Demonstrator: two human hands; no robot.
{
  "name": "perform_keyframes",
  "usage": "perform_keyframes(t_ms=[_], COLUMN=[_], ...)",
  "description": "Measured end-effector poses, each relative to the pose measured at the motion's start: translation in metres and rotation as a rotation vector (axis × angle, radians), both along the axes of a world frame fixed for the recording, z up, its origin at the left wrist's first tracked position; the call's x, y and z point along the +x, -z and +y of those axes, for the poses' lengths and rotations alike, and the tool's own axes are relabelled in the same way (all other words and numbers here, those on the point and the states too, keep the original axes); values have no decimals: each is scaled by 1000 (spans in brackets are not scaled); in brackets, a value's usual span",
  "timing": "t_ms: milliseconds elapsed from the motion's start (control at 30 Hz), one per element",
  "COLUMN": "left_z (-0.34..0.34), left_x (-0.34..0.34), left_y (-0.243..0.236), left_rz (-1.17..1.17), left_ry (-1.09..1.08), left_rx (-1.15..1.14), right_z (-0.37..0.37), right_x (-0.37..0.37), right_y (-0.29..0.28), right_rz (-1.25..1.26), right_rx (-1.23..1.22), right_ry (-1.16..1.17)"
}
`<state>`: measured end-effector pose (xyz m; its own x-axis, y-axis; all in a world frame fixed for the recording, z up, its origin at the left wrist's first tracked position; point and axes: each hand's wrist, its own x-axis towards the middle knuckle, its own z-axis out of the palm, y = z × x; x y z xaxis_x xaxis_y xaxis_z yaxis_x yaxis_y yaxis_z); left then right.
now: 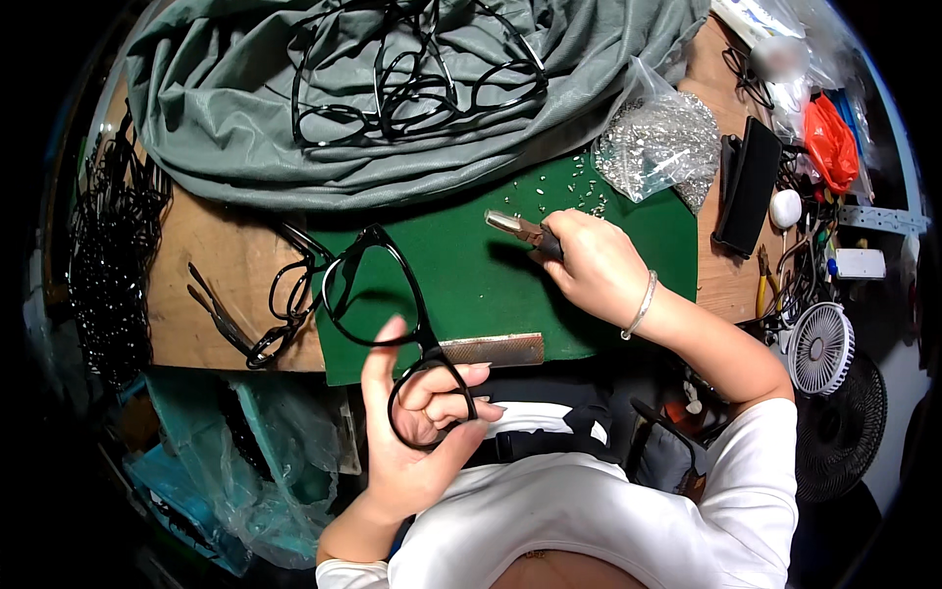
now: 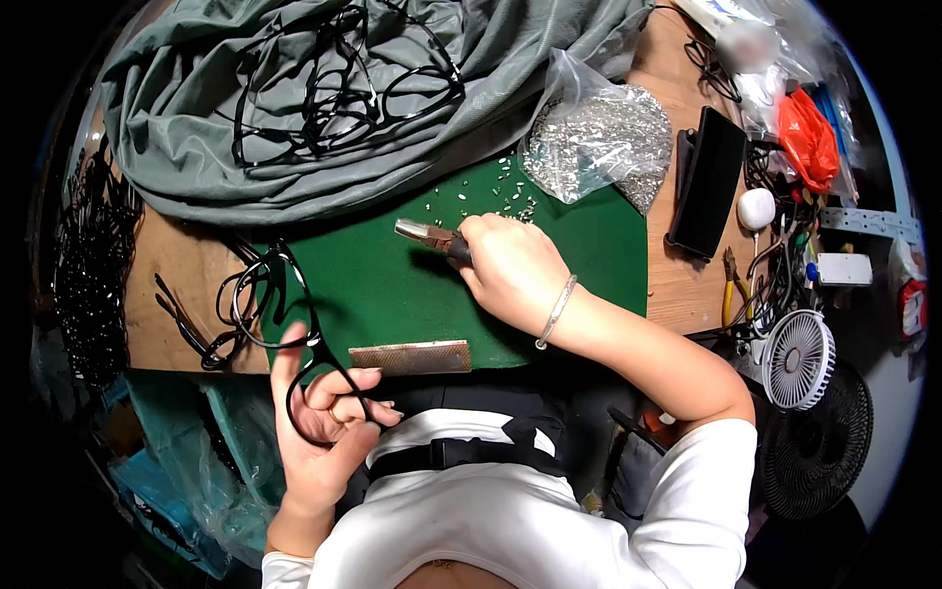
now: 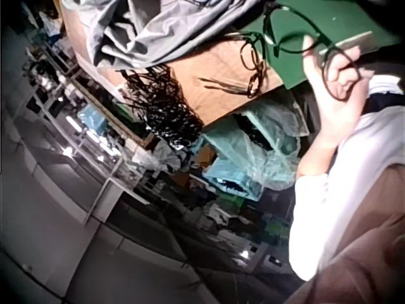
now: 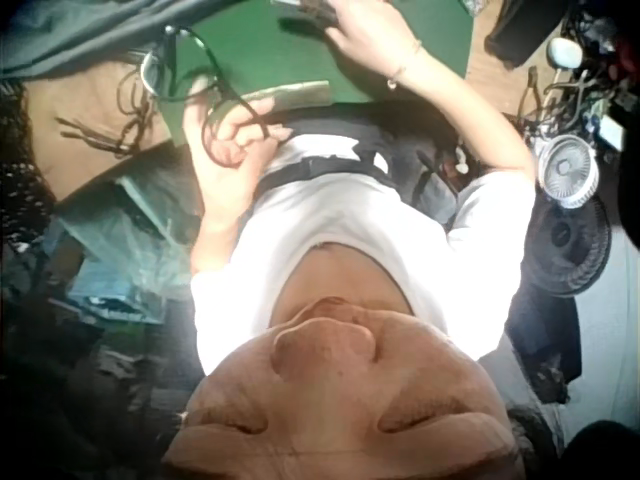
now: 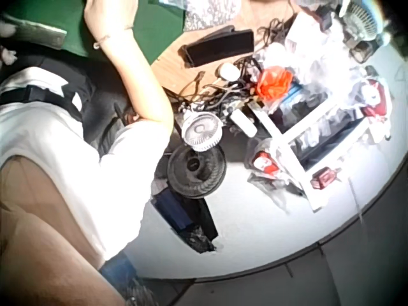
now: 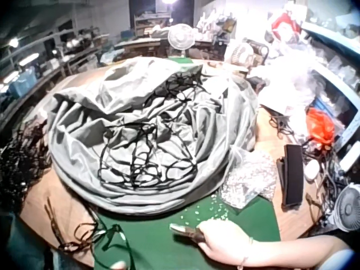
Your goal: The person uses pliers to adjust the arms of multiple black eyeglass frames one by one. They pick up each frame from a pile, apply the pliers to the hinge area, and place the frame back on the table. The person also briefly moves a cloth and a small white card on the table.
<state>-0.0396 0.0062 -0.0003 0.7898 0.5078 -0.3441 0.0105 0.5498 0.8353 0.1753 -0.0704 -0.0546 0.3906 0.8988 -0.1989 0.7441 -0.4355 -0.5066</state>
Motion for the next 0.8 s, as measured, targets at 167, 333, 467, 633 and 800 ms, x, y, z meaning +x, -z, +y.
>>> perform_keyframes(t_ms=[167, 333, 467, 633, 800], left_z=[5, 0, -26, -34, -31], left_x=[1, -3, 13, 23, 21], left_y=[2, 12, 16, 16, 17], left_rz=[-54, 119, 114, 74, 77], left_ry=[100, 174, 56, 25, 71], left_rx=[-337, 6, 102, 192, 201], right_z=[1, -6, -14, -13, -8], right_x=[-1, -9, -38, -61, -51], right_y=[4, -24, -52, -32, -42], right_rz=[-83, 195, 589, 913, 1467], right_rx=[1, 51, 238, 512, 233], right_ry=[-78, 36, 135, 326, 512])
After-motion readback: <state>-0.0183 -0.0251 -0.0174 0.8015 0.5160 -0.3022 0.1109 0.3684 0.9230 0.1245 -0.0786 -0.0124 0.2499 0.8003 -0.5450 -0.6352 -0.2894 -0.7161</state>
